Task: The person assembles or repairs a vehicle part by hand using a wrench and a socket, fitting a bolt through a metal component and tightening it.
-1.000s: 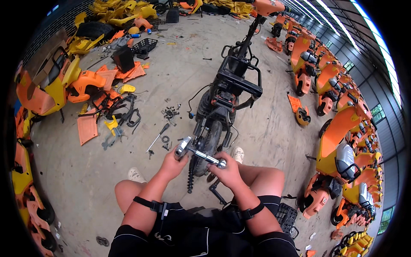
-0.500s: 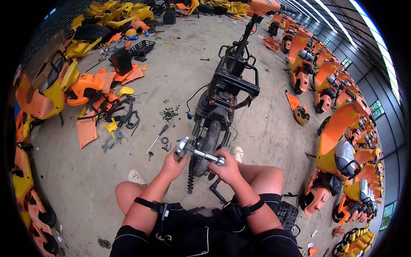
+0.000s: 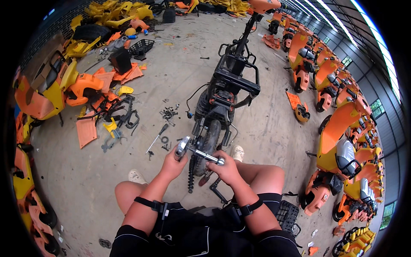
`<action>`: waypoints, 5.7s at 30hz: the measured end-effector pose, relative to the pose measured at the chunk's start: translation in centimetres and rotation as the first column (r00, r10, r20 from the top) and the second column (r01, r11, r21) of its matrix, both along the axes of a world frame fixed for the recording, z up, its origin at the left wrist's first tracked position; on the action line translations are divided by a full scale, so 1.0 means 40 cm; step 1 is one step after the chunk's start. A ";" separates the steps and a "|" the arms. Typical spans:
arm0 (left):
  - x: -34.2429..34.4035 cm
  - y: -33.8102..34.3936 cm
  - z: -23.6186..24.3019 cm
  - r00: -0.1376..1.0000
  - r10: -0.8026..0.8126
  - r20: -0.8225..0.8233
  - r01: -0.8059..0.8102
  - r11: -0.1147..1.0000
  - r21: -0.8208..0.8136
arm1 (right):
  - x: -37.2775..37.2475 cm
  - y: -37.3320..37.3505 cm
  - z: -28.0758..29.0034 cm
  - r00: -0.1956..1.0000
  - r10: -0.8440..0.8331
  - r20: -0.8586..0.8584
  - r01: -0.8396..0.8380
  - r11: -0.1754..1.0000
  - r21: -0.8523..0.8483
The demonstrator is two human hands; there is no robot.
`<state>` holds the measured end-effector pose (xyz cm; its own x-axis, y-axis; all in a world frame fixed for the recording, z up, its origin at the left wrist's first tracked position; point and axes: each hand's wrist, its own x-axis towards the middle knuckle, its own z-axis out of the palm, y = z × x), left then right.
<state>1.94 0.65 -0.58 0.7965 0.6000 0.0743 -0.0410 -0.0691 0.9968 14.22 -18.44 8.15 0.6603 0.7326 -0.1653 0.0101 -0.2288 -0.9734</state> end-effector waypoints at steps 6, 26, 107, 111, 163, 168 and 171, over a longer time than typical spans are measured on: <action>0.002 -0.004 0.075 0.998 -0.024 -0.052 0.029 0.994 0.109 | -0.016 -0.025 -0.070 0.918 -0.095 0.384 0.089 0.995 0.033; 0.011 -0.016 0.039 0.997 -0.050 -0.063 0.053 0.998 0.044 | -0.028 -0.040 -0.056 0.809 -0.087 0.581 0.085 0.996 0.031; -0.012 -0.037 0.010 0.969 0.101 -0.226 -0.109 0.994 -0.024 | -0.030 -0.026 -0.091 0.760 -0.177 0.625 0.049 0.975 0.217; -0.024 -0.023 0.014 0.961 0.086 -0.264 -0.092 0.996 -0.008 | -0.030 -0.029 -0.080 0.750 -0.144 0.645 0.023 0.981 0.192; -0.087 -0.068 0.066 0.966 0.240 -0.092 -0.220 0.957 0.187 | -0.027 -0.013 0.012 0.767 0.057 -0.639 0.045 0.989 0.142; -0.080 -0.077 0.083 0.970 0.198 -0.138 -0.177 0.973 0.151 | -0.034 -0.018 -0.002 0.986 0.029 -0.165 -0.004 0.989 0.149; -0.075 -0.085 0.091 0.976 0.168 -0.135 -0.166 0.986 0.031 | -0.040 -0.024 -0.017 0.999 -0.014 -0.044 0.023 0.978 0.206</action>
